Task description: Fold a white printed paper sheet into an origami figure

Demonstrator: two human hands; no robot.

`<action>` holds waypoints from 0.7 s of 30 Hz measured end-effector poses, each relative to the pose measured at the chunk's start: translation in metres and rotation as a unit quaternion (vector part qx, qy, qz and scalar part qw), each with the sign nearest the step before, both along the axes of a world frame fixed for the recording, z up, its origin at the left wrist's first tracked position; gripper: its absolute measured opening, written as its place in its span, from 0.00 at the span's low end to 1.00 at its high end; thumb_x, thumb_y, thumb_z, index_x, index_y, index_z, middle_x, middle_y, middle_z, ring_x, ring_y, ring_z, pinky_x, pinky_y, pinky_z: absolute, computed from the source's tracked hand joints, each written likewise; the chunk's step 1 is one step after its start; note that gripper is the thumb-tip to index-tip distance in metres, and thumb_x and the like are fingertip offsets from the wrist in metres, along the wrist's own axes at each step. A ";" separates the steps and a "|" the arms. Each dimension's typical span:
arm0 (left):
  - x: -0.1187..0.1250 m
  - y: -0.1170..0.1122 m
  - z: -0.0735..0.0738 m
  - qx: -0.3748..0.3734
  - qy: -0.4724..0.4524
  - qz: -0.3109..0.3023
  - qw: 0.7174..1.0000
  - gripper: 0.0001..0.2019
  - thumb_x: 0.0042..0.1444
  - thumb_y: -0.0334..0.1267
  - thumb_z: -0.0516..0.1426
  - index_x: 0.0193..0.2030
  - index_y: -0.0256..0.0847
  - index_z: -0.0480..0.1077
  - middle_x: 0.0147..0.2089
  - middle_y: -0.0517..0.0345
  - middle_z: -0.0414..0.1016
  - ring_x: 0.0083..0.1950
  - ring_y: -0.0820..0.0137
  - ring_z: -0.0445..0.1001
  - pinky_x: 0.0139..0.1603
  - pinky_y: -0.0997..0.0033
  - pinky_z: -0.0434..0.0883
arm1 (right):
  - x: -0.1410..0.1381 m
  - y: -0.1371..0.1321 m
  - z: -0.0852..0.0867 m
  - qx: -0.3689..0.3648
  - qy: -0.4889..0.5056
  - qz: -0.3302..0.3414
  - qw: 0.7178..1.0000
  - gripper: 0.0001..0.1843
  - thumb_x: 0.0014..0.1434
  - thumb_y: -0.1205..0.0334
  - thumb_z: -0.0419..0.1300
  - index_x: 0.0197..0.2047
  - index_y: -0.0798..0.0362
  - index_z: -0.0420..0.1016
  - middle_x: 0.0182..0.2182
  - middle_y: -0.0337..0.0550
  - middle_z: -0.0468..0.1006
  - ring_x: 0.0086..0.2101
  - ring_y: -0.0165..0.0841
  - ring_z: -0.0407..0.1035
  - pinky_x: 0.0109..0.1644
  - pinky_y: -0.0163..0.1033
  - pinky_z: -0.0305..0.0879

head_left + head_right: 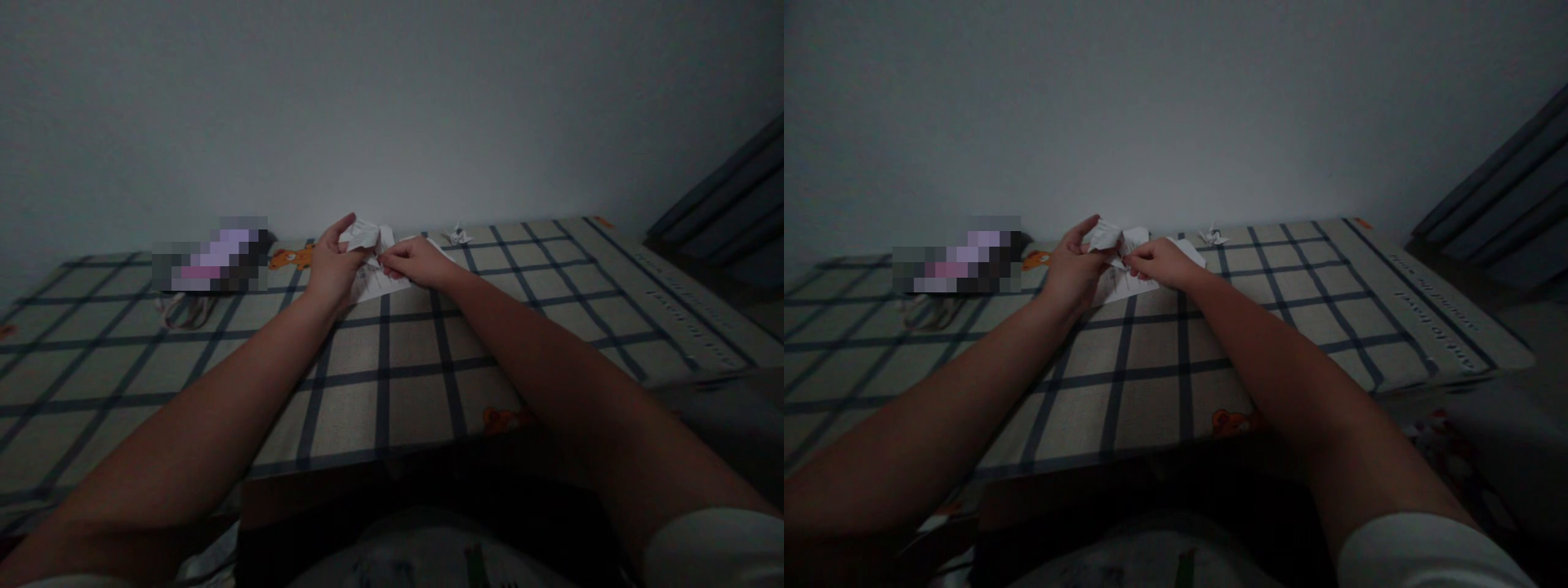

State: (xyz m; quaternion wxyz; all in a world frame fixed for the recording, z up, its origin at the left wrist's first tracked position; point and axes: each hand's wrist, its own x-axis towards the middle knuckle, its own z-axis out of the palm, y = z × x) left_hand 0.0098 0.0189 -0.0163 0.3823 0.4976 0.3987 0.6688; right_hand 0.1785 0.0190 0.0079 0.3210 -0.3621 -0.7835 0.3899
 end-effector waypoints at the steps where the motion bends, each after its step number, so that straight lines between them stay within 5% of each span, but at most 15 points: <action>1: 0.000 0.000 0.000 0.002 0.004 0.000 1.000 0.34 0.42 0.33 0.68 0.59 0.42 0.67 0.46 0.49 0.80 0.46 0.62 0.80 0.43 0.69 0.76 | 0.000 0.001 -0.001 -0.002 0.003 0.001 1.000 0.16 0.64 0.57 0.57 0.29 0.59 0.75 0.22 0.39 0.73 0.23 0.24 0.64 0.28 0.31 0.58; 8: -0.003 0.001 0.000 0.007 0.013 0.005 1.000 0.36 0.42 0.35 0.68 0.61 0.40 0.67 0.46 0.49 0.80 0.49 0.62 0.80 0.47 0.66 0.76 | -0.002 0.003 -0.005 -0.007 0.040 -0.004 0.999 0.15 0.59 0.54 0.63 0.30 0.58 0.73 0.21 0.37 0.70 0.24 0.25 0.63 0.28 0.32 0.57; 21: 0.002 -0.002 0.002 0.001 0.001 -0.005 1.000 0.36 0.42 0.37 0.70 0.60 0.39 0.68 0.46 0.47 0.80 0.50 0.59 0.79 0.52 0.60 0.75 | 0.000 -0.004 0.001 -0.010 0.020 0.029 0.999 0.14 0.62 0.57 0.59 0.28 0.57 0.70 0.22 0.38 0.71 0.24 0.24 0.62 0.29 0.32 0.57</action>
